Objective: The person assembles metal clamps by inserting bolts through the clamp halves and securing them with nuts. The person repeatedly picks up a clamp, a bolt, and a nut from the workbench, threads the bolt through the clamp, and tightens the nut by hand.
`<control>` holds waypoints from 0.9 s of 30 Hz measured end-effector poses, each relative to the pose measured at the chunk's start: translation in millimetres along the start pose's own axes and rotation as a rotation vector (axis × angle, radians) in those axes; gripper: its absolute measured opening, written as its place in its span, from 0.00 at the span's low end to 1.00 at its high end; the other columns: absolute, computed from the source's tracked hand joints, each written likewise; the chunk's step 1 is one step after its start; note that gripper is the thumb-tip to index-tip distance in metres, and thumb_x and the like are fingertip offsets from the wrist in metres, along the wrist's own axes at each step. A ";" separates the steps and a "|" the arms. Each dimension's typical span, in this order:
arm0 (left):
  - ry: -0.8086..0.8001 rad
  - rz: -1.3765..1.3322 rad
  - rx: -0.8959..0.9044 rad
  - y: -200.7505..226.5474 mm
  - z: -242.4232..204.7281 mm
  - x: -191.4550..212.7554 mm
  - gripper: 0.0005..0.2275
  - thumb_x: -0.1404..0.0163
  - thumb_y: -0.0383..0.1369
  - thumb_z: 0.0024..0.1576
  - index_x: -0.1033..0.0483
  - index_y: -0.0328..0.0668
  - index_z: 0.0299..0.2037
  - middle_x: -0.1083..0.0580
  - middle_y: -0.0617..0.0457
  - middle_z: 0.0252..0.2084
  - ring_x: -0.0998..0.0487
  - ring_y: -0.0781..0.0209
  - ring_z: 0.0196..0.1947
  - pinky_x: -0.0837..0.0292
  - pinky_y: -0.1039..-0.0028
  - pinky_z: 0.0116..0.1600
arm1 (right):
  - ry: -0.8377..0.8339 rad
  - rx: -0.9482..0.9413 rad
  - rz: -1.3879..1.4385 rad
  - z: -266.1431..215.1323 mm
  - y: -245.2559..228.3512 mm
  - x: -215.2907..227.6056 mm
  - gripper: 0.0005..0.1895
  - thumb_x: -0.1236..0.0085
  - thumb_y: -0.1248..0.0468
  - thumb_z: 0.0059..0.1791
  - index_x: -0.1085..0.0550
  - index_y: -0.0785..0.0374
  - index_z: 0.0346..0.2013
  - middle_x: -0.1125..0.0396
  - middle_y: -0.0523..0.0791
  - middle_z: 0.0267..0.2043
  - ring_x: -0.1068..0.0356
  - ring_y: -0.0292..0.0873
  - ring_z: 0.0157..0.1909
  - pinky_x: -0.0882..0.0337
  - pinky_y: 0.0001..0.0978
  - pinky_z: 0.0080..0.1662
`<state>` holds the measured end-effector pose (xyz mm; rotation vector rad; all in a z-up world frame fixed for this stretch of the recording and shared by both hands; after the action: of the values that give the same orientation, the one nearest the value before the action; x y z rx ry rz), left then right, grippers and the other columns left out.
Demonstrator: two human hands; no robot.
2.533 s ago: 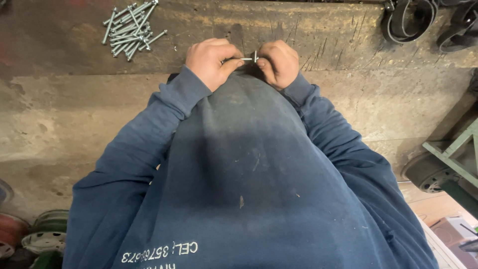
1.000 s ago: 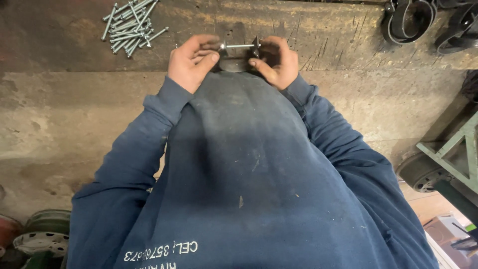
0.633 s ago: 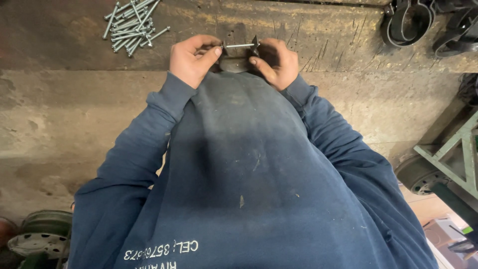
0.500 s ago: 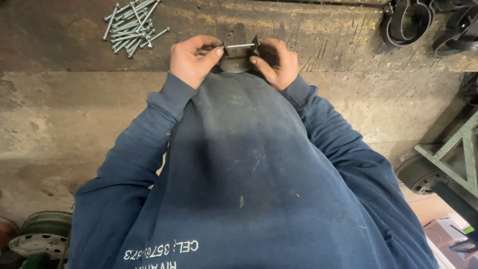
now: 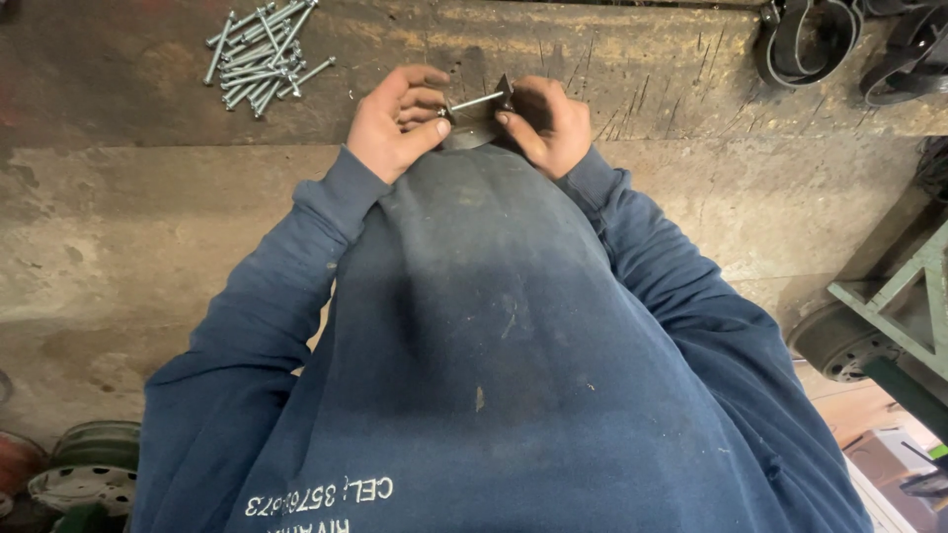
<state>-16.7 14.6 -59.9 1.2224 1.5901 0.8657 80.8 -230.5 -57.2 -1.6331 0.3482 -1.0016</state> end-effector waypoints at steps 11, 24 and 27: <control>-0.032 0.042 -0.069 4.4 -1.2 -0.8 0.18 0.48 0.21 0.63 0.33 0.35 0.62 0.23 0.45 0.52 0.22 0.64 0.53 0.24 0.74 0.60 | 0.031 -0.039 0.011 -0.8 1.8 -2.9 0.20 0.33 0.67 0.55 0.31 0.69 0.58 0.23 0.55 0.48 0.19 0.48 0.51 0.20 0.36 0.53; -0.001 0.030 -0.020 1.1 0.1 -2.9 0.13 0.46 0.24 0.63 0.32 0.34 0.56 0.23 0.50 0.47 0.22 0.69 0.46 0.23 0.77 0.52 | 0.028 -0.025 -0.009 1.6 0.1 -1.4 0.20 0.33 0.67 0.55 0.31 0.69 0.58 0.23 0.55 0.48 0.19 0.49 0.50 0.19 0.36 0.52; 0.038 0.100 -0.034 -8.5 0.6 -1.8 0.11 0.46 0.25 0.64 0.30 0.34 0.54 0.21 0.49 0.47 0.20 0.67 0.47 0.22 0.76 0.54 | 0.030 0.004 -0.014 0.4 -0.4 -1.2 0.21 0.33 0.67 0.55 0.31 0.69 0.58 0.23 0.56 0.48 0.19 0.49 0.51 0.20 0.37 0.53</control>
<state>-18.7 10.6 -67.4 1.2768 1.5486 0.9815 80.3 -229.3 -57.3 -1.6200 0.3557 -1.0378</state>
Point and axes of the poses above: each hand's wrist, its own z-axis towards the middle knuckle, its own x-axis out of the back of the hand, y = z × x, the point moved 2 cm from there along z, towards the middle knuckle
